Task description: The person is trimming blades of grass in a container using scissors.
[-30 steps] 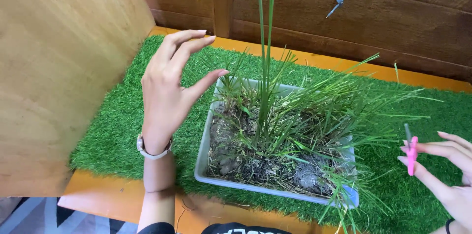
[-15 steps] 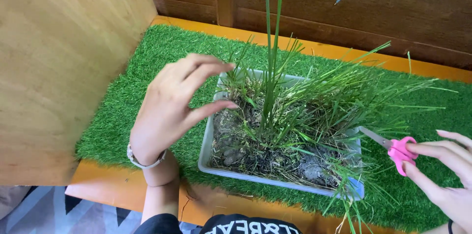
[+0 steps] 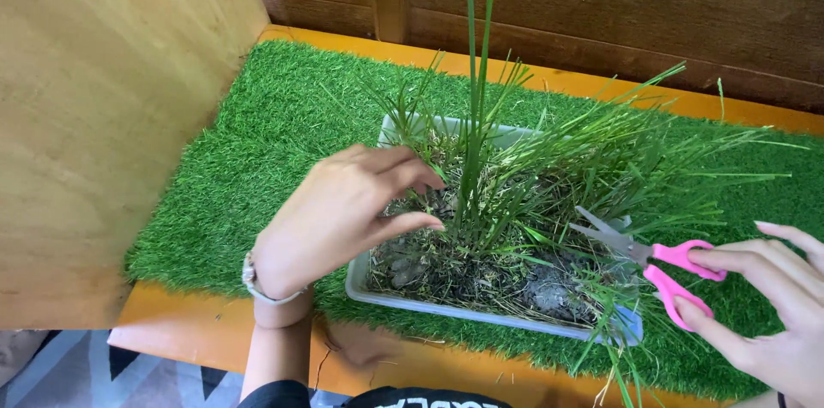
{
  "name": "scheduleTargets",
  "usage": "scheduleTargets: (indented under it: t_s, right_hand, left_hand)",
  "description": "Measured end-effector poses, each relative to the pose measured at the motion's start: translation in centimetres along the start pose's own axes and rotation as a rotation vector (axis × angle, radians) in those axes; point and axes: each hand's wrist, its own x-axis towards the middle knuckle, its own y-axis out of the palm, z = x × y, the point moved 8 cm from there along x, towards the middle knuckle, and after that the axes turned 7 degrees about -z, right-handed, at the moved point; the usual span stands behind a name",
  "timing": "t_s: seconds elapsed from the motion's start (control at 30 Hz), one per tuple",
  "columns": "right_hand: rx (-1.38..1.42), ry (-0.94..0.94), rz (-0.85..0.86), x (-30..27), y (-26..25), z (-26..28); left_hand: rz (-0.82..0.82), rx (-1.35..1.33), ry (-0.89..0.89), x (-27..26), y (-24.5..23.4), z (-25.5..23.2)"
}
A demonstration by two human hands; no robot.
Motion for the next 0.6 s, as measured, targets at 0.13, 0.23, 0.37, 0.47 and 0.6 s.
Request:
scheduleTargets:
  t_s: [0.13, 0.23, 0.37, 0.47, 0.6]
  right_hand:
    - [-0.008, -0.039, -0.001, 0.5, 0.5, 1.2]
    - [0.019, -0.023, 0.011, 0.8, 1.1, 2.3]
    - [0.070, -0.070, 0.002, 2.5, 1.0, 4.9]
    - [0.027, -0.126, 0.037, 3.4, 1.3, 6.3]
    - [-0.020, -0.106, 0.051, 4.7, 1.7, 7.2]
  left_hand:
    - [-0.007, -0.041, 0.074, 0.6, 0.8, -0.5]
    - [-0.063, 0.047, 0.113, 0.8, 2.0, -0.1]
    - [-0.117, -0.030, 0.137, 1.7, 1.6, -0.8]
    - [-0.095, -0.100, 0.133, 1.9, 2.1, -0.8]
    - [-0.060, -0.056, 0.168, 2.3, 3.2, -0.4]
